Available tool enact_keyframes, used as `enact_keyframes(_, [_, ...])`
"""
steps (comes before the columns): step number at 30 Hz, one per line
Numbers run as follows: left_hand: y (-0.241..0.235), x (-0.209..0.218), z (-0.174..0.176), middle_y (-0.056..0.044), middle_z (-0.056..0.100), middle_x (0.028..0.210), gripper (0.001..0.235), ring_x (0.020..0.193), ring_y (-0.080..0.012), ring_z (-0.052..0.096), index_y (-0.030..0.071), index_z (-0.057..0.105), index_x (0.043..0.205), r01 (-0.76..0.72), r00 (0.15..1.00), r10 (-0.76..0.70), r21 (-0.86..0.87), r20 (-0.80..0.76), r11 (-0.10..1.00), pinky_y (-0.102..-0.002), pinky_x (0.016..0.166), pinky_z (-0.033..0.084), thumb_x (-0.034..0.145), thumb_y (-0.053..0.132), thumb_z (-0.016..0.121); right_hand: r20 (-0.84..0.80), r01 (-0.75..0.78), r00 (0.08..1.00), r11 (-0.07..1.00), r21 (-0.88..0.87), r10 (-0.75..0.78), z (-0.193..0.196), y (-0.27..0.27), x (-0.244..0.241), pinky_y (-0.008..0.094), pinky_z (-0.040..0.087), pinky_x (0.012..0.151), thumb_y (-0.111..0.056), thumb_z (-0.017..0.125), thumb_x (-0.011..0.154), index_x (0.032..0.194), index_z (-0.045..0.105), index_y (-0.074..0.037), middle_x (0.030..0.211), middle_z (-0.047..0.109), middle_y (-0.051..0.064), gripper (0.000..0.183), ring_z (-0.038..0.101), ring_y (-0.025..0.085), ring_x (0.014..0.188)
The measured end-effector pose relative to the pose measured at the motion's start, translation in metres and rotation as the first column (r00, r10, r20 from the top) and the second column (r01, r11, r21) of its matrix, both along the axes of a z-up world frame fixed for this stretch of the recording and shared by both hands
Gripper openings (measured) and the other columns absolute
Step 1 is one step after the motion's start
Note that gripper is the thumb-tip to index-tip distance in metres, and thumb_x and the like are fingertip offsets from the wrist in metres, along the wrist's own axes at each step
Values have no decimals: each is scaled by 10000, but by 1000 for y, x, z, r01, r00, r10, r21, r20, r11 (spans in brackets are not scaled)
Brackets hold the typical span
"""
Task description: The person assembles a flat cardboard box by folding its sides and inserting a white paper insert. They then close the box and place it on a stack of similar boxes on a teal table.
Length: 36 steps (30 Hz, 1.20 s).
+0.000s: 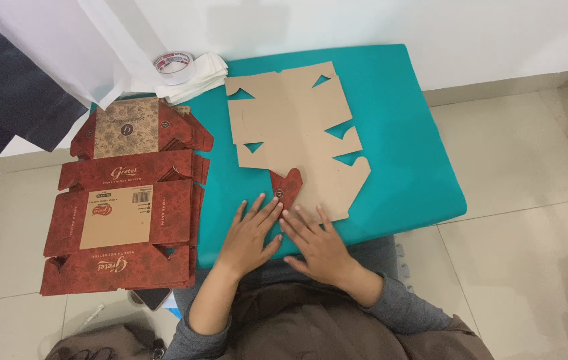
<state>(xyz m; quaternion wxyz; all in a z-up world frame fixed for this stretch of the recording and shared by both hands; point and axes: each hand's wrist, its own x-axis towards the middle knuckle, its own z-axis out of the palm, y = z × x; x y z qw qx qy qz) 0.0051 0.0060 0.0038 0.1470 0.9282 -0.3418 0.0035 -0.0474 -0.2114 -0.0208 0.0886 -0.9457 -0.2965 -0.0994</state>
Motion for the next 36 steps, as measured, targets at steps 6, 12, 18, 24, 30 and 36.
enact_keyframes(6, [-1, 12, -7, -11, 357, 1641, 659, 1525, -305, 260, 217, 370, 1583, 20, 1000, -19, 62, -6, 998, -609, 1206, 174, 967, 444, 429, 26, -8, 1000, 1000, 8, 7, -5, 4, 1, 640, 100, 1202, -619, 496, 985, 1595, 328, -119, 1604, 361, 121, 806, 284, 337, 1499])
enact_keyframes(12, [-17, 38, -3, 16, 286, 1678, 657, 1550, -261, 222, 237, 309, 1608, -63, 997, 72, 179, -40, 982, -611, 1233, 99, 1002, 489, 324, -3, -14, 1000, 1000, 20, 14, 5, 5, -1, 653, 115, 1197, -631, 482, 992, 1565, 362, -89, 1581, 384, 147, 798, 294, 350, 1494])
enact_keyframes(18, [-28, 56, -10, 16, 255, 1690, 637, 1558, -255, 191, 229, 271, 1622, -155, 988, 156, 244, 17, 957, -635, 1233, 61, 1043, 494, 288, 2, -5, 1000, 1000, 19, 5, 2, 4, -1, 629, 131, 1201, -627, 462, 1001, 1588, 329, -113, 1593, 368, 134, 791, 281, 341, 1503])
enact_keyframes(24, [-40, 54, -2, -74, 360, 1636, 686, 1538, -307, 249, 179, 323, 1600, -149, 988, 138, 180, 73, 972, -651, 1222, 93, 1018, 541, 368, -7, -3, 1000, 999, 40, 3, 15, 7, -2, 620, 157, 1195, -547, 442, 1037, 1555, 381, -109, 1539, 429, 130, 681, 316, 339, 1487])
enact_keyframes(30, [-45, 60, -3, -128, 512, 1456, 725, 1452, -353, 388, 201, 325, 1597, -22, 997, 17, 61, 79, 998, -664, 1195, 168, 967, 517, 495, 18, -18, 1000, 998, 67, 16, 3, 1, 0, 612, 217, 1170, -434, 450, 1062, 1506, 456, -118, 1483, 491, 116, 545, 379, 340, 1448])
enact_keyframes(36, [-32, 62, -13, -156, 588, 1230, 606, 1263, -379, 556, 145, 426, 1531, -27, 1000, 26, -193, -7, 981, -593, 1135, 328, 979, 375, 525, 88, -34, 996, 985, 168, 19, -18, -17, -4, 506, 341, 1142, -283, 537, 1052, 1432, 551, -167, 1412, 573, 52, 398, 492, 270, 1380])
